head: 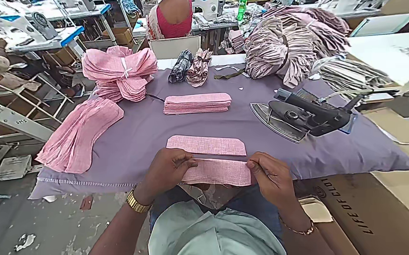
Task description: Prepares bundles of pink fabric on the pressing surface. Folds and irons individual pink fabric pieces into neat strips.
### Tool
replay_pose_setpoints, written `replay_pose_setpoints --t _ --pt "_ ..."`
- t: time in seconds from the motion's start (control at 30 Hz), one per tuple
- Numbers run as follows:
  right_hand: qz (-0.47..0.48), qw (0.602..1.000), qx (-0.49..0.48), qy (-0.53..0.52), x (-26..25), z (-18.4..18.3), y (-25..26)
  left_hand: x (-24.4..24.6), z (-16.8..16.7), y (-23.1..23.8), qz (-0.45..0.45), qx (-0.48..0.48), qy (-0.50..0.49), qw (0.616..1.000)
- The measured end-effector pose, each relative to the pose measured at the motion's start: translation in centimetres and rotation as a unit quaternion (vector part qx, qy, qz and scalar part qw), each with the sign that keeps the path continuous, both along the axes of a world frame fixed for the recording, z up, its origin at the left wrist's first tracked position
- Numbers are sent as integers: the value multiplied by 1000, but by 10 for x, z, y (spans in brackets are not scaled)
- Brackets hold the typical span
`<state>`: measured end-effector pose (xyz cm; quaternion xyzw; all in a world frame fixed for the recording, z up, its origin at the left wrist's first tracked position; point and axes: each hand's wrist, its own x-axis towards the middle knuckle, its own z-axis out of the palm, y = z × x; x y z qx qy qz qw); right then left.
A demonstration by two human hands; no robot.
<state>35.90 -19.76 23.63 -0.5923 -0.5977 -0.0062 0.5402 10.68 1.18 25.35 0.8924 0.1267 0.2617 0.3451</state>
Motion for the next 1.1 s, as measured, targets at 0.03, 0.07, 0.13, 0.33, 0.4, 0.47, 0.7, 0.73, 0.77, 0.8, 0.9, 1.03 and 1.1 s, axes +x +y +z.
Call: replay_pose_setpoints --t 0.03,0.07,0.13,0.33,0.4,0.47,0.7,0.73,0.77,0.8,0.9,1.03,1.1 --pt "2 1000 -2 5 1 -2 0 -2 0 -1 4 -19 -5 1000" --pt "5 1000 -5 10 1 -3 -1 -4 0 -3 8 -32 -11 999" --pt "11 1000 -7 16 -1 -5 -1 -5 -4 -4 18 -37 -24 999" --pt "12 1000 1 28 -2 -5 -2 -5 -14 -9 20 31 -23 999" --pt "15 999 1 31 -2 -3 -3 -7 -13 -11 19 43 -11 999" --pt "16 999 -1 32 -1 -3 -4 -9 -14 -10 10 30 2 1000" --pt "13 999 -11 49 7 -13 -9 -22 -9 1 43 -99 -33 994" --pt "10 999 -13 50 7 -14 -9 -22 -10 0 50 -95 -40 993" --pt "8 999 -15 51 7 -15 -9 -22 -11 -2 55 -83 -42 994" --pt "5 999 -15 52 7 -15 -9 -22 -13 -3 59 -68 -40 995" --pt "-2 998 -9 56 7 -14 -9 -20 -15 -4 63 -26 -28 997" --pt "-1 998 -13 58 8 -14 -7 -20 -15 1 74 8 3 997" --pt "-9 998 -24 63 10 -17 -3 -18 -14 9 79 -26 12 996"
